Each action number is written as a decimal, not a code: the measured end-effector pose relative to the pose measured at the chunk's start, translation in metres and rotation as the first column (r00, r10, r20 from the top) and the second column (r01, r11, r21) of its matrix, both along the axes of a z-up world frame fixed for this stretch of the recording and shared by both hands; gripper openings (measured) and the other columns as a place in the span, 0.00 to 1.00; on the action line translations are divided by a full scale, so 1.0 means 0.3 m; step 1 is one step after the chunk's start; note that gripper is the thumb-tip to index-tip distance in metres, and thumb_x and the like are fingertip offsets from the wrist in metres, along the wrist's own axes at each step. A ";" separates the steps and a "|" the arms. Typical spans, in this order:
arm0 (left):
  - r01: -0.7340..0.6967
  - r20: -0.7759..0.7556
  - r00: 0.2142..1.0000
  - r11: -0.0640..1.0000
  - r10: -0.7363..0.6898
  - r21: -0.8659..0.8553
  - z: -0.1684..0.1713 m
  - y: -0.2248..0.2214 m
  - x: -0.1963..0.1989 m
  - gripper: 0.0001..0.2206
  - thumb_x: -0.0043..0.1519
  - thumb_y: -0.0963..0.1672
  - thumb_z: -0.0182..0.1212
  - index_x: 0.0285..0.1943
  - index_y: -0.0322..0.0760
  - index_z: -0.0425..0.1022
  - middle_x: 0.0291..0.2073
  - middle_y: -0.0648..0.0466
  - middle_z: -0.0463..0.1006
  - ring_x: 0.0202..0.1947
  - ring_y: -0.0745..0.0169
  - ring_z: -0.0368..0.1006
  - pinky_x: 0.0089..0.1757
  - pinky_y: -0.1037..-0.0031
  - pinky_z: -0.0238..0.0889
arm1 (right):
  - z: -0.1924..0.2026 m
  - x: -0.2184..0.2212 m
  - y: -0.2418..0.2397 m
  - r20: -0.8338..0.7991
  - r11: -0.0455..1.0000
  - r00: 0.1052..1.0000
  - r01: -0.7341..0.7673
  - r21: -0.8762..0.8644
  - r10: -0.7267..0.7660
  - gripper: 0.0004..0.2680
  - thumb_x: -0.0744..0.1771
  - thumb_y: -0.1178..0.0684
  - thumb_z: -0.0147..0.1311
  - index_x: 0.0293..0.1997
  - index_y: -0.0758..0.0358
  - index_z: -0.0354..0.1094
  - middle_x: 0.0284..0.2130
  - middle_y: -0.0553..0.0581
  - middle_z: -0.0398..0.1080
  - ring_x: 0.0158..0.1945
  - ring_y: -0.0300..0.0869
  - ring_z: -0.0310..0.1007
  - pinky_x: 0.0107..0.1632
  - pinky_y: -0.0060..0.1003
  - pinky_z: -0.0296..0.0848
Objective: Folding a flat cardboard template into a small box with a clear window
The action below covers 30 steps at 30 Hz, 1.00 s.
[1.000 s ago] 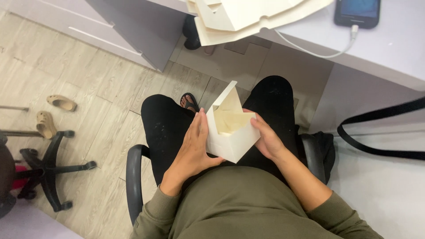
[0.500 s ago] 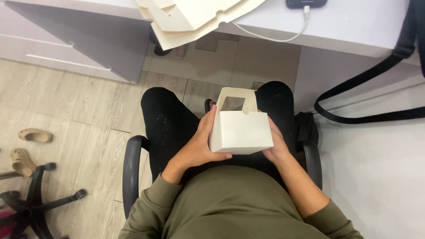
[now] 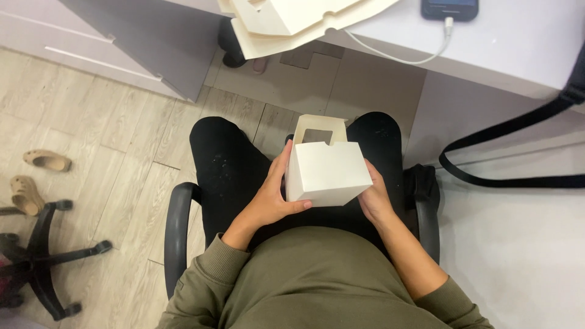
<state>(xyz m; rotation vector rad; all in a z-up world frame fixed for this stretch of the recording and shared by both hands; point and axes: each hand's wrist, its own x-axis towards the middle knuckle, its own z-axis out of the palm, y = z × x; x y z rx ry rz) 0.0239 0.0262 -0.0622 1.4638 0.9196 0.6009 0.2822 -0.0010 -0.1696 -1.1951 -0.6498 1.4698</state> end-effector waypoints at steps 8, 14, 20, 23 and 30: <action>-0.162 0.063 0.985 0.987 0.161 0.002 -0.035 -0.041 -0.047 0.59 0.50 0.53 0.74 0.81 0.43 0.26 0.75 0.35 0.37 0.74 0.29 0.38 0.62 0.45 0.53 | 0.083 -0.072 0.084 -0.105 0.993 0.988 -0.110 0.041 0.114 0.21 0.65 0.49 0.58 0.65 0.63 0.62 0.53 0.67 0.70 0.60 0.54 0.70 0.58 0.53 0.72; -0.286 0.049 0.957 0.958 0.286 -0.009 0.007 -0.078 -0.083 0.60 0.49 0.55 0.73 0.80 0.41 0.24 0.75 0.32 0.35 0.74 0.25 0.35 0.62 0.43 0.54 | 0.043 -0.137 0.146 -0.092 0.953 0.949 -0.300 0.036 0.302 0.26 0.66 0.47 0.56 0.72 0.65 0.54 0.63 0.71 0.62 0.68 0.59 0.62 0.63 0.59 0.66; -0.495 0.025 0.869 0.869 0.495 0.000 0.047 -0.100 -0.098 0.59 0.48 0.58 0.70 0.81 0.44 0.27 0.76 0.35 0.36 0.74 0.26 0.39 0.64 0.43 0.52 | -0.022 -0.195 0.219 -0.007 0.888 0.896 -0.440 0.132 0.444 0.19 0.66 0.53 0.54 0.66 0.61 0.64 0.54 0.63 0.71 0.61 0.50 0.69 0.62 0.55 0.69; -0.607 0.074 0.790 0.793 0.609 -0.044 0.051 -0.110 -0.122 0.56 0.52 0.58 0.66 0.80 0.45 0.24 0.75 0.29 0.38 0.72 0.20 0.42 0.62 0.39 0.54 | -0.050 -0.236 0.250 0.018 0.811 0.838 -0.533 0.243 0.545 0.22 0.66 0.38 0.56 0.61 0.64 0.66 0.65 0.64 0.61 0.64 0.52 0.64 0.60 0.53 0.70; -0.766 0.027 0.643 0.643 0.766 0.003 -0.004 -0.161 -0.164 0.51 0.52 0.58 0.63 0.80 0.42 0.35 0.73 0.35 0.50 0.71 0.33 0.51 0.62 0.46 0.58 | 0.042 -0.330 0.269 0.081 0.686 0.751 -0.637 0.352 0.656 0.25 0.59 0.53 0.73 0.58 0.67 0.65 0.67 0.61 0.58 0.63 0.52 0.67 0.56 0.48 0.73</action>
